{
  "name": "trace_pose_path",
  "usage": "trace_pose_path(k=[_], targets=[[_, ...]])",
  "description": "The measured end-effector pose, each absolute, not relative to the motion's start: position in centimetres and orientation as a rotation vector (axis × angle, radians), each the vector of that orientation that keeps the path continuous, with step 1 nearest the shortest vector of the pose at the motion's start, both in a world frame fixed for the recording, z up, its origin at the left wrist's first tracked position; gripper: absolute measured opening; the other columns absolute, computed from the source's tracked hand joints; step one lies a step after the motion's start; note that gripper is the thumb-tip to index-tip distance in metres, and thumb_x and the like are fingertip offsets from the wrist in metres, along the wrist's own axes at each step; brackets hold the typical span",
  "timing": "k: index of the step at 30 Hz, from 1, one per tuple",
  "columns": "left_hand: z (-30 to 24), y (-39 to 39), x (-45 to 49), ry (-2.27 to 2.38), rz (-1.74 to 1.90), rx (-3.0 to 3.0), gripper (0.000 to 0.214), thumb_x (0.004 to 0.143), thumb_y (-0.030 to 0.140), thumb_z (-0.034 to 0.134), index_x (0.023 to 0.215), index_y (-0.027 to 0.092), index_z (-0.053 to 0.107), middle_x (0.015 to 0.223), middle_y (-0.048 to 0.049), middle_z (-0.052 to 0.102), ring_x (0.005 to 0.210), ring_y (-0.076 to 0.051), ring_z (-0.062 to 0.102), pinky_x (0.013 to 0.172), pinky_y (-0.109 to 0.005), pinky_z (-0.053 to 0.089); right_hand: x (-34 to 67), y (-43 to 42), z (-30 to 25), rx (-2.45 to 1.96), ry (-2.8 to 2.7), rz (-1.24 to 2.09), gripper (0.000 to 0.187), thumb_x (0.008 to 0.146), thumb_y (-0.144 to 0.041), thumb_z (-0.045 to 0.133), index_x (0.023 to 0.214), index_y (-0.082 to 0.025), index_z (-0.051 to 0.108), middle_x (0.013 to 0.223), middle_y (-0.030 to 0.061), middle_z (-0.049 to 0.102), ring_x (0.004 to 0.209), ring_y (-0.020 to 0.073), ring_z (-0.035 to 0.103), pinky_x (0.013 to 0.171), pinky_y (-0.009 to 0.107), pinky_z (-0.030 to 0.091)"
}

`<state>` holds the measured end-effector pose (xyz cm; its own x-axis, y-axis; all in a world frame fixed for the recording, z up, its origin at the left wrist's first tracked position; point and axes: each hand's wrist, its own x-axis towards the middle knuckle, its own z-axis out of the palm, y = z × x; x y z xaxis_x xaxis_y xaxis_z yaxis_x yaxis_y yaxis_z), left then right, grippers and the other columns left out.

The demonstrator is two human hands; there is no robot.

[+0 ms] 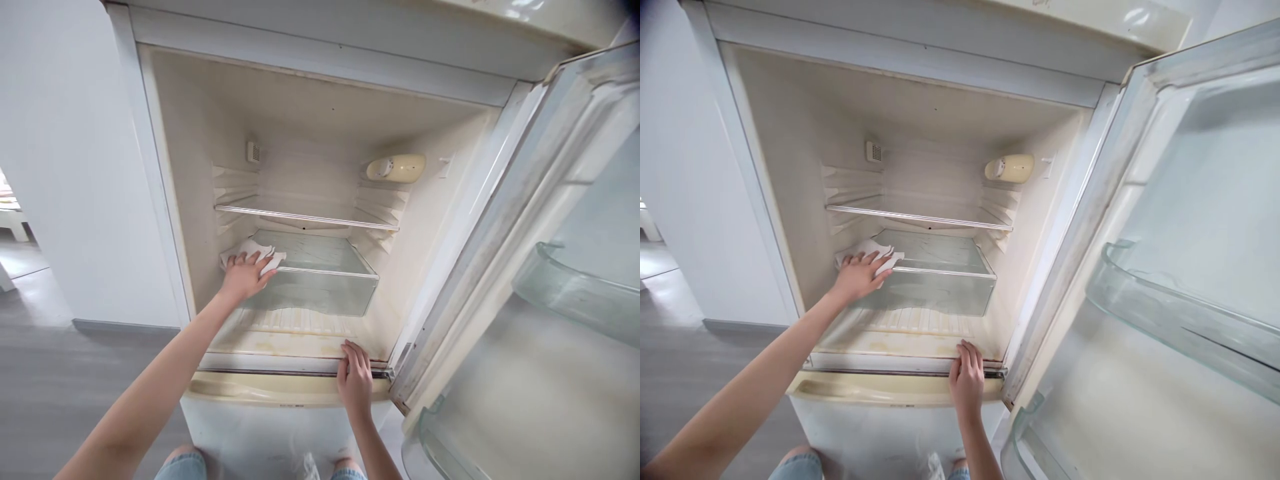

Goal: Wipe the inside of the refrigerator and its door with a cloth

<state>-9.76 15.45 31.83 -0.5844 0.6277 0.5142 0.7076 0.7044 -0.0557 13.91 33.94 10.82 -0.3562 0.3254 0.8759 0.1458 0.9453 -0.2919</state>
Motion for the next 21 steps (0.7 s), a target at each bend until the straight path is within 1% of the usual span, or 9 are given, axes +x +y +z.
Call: trace_pose_path(k=[4, 9, 12, 17, 21], targets=[[32.7, 15.3, -10.9, -2.502, -0.229, -0.911, 0.068, 0.084, 0.067, 0.015, 0.135, 0.035, 0.045, 0.144, -0.0098, 0.048, 0.129, -0.041, 0.041, 0.103, -0.055, 0.032, 13.9, 34.0, 10.8, -0.337, -1.941, 0.203, 0.025, 0.087, -0.009, 0.041, 0.104, -0.017, 0.056, 0.105, 0.0095, 0.063, 0.103, 0.0219, 0.055, 0.085, 0.042, 0.052], [33.5, 16.3, -11.7, -2.596, -0.239, -0.876, 0.070, 0.082, 0.071, 0.012, 0.132, 0.037, 0.048, 0.141, -0.0072, 0.052, 0.127, -0.039, 0.045, 0.104, -0.054, 0.033, 14.0, 33.9, 11.1, -0.337, -1.927, 0.200, 0.025, 0.087, -0.009, 0.040, 0.103, -0.017, 0.057, 0.103, 0.0096, 0.065, 0.103, 0.0220, 0.057, 0.085, 0.043, 0.052], [33.1, 16.1, -11.2, -2.588, -0.227, -0.871, 0.070, 0.082, 0.070, 0.011, 0.135, 0.037, 0.045, 0.144, -0.0065, 0.049, 0.129, -0.040, 0.042, 0.105, -0.054, 0.031, 14.1, 33.7, 11.3, -0.343, -1.934, 0.210, 0.025, 0.087, -0.009, 0.040, 0.103, -0.017, 0.057, 0.104, 0.0096, 0.065, 0.103, 0.0221, 0.057, 0.084, 0.043, 0.053], [32.0, 15.1, -9.7, -2.521, -0.195, -0.848, 0.070, 0.083, 0.067, 0.010, 0.141, 0.035, 0.035, 0.147, -0.0100, 0.044, 0.132, -0.041, 0.036, 0.107, -0.054, 0.026, 14.1, 33.6, 11.3, -0.357, -1.928, 0.216, 0.025, 0.087, -0.009, 0.040, 0.103, -0.018, 0.057, 0.105, 0.0093, 0.065, 0.103, 0.0220, 0.057, 0.084, 0.043, 0.053], [32.5, 15.2, -9.9, -2.576, -0.196, -0.860, 0.072, 0.082, 0.069, 0.010, 0.140, 0.035, 0.037, 0.147, -0.0109, 0.044, 0.130, -0.042, 0.039, 0.105, -0.056, 0.029, 14.1, 33.7, 11.2, -0.350, -1.937, 0.207, 0.026, 0.087, -0.009, 0.040, 0.105, -0.017, 0.056, 0.106, 0.0095, 0.064, 0.104, 0.0217, 0.056, 0.085, 0.042, 0.053]])
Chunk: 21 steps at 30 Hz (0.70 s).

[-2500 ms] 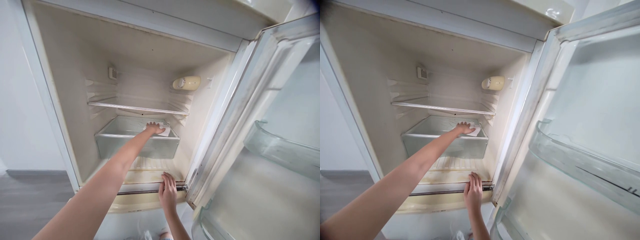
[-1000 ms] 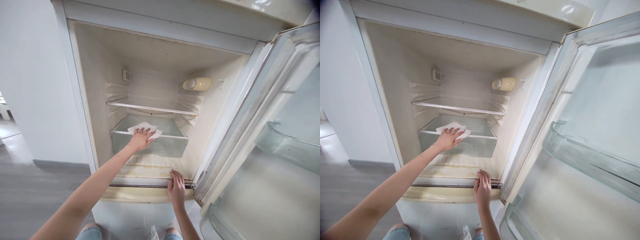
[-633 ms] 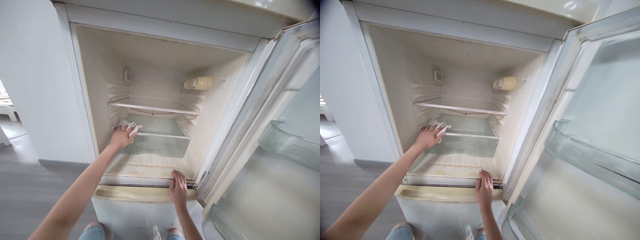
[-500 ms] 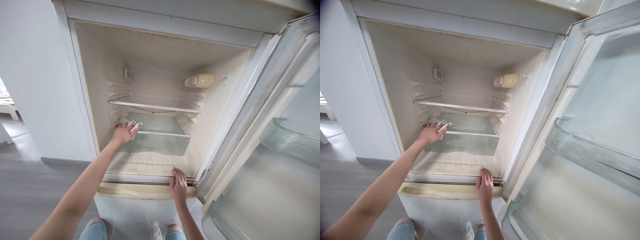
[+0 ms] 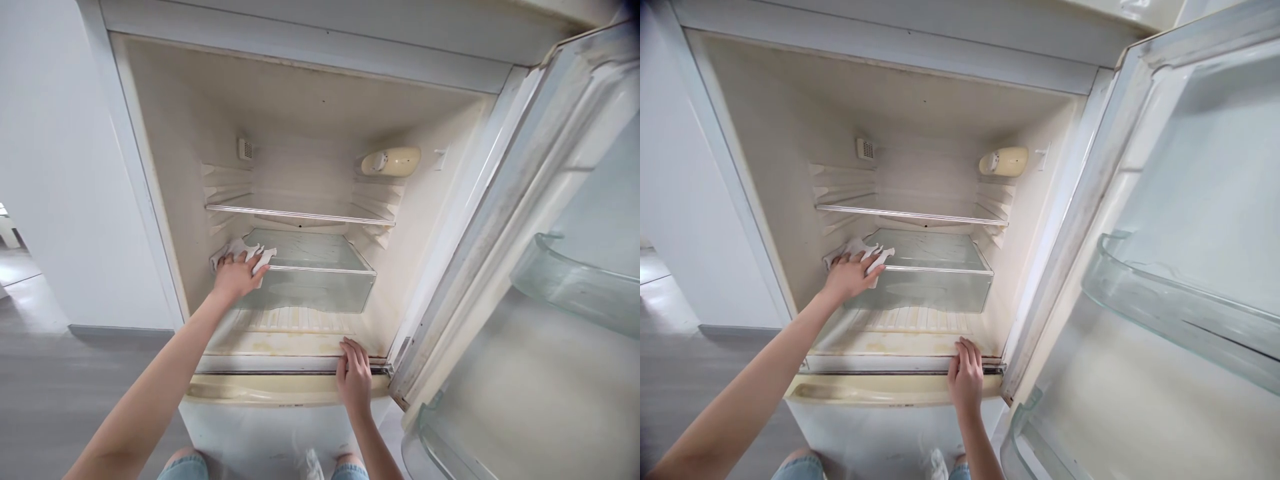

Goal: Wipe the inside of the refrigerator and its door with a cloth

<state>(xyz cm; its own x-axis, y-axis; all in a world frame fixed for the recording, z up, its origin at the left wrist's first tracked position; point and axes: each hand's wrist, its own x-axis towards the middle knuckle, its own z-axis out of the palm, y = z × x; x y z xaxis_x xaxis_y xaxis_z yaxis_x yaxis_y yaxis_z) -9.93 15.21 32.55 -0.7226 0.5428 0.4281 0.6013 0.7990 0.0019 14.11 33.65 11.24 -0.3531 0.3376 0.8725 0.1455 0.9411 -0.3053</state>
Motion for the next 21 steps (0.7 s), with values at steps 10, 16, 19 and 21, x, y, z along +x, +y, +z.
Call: trace_pose_path(k=[10, 16, 19, 21], targets=[[36.7, 18.5, -15.2, -2.916, -0.154, -0.987, 0.081, 0.078, 0.075, 0.020, 0.142, 0.028, 0.036, 0.152, -0.0053, 0.038, 0.136, -0.032, 0.040, 0.110, -0.043, 0.033, 14.1, 33.7, 11.1, -0.347, -1.937, 0.212, 0.027, 0.087, -0.009, 0.040, 0.106, -0.018, 0.056, 0.105, 0.0094, 0.064, 0.104, 0.0213, 0.057, 0.086, 0.042, 0.052], [37.0, 21.0, -19.4, -2.957, -0.126, -1.071, 0.082, 0.080, 0.073, 0.025, 0.145, 0.024, 0.030, 0.157, -0.0066, 0.028, 0.143, -0.028, 0.028, 0.116, -0.046, 0.024, 14.1, 33.6, 11.3, -0.346, -1.929, 0.217, 0.027, 0.087, -0.010, 0.040, 0.107, -0.018, 0.057, 0.105, 0.0094, 0.065, 0.103, 0.0220, 0.058, 0.085, 0.043, 0.053], [36.8, 22.1, -21.2, -2.958, -0.144, -1.064, 0.080, 0.081, 0.073, 0.027, 0.144, 0.024, 0.031, 0.157, -0.0085, 0.027, 0.142, -0.027, 0.029, 0.115, -0.049, 0.025, 14.2, 33.6, 11.3, -0.354, -1.931, 0.220, 0.027, 0.087, -0.010, 0.040, 0.107, -0.019, 0.057, 0.105, 0.0093, 0.065, 0.102, 0.0219, 0.058, 0.085, 0.043, 0.053], [36.7, 22.9, -22.3, -2.951, -0.159, -1.050, 0.077, 0.081, 0.072, 0.029, 0.142, 0.024, 0.034, 0.156, -0.0101, 0.030, 0.140, -0.028, 0.034, 0.113, -0.051, 0.028, 14.2, 33.6, 11.3, -0.360, -1.938, 0.218, 0.027, 0.087, -0.010, 0.041, 0.107, -0.019, 0.056, 0.106, 0.0092, 0.065, 0.102, 0.0217, 0.058, 0.085, 0.042, 0.053]])
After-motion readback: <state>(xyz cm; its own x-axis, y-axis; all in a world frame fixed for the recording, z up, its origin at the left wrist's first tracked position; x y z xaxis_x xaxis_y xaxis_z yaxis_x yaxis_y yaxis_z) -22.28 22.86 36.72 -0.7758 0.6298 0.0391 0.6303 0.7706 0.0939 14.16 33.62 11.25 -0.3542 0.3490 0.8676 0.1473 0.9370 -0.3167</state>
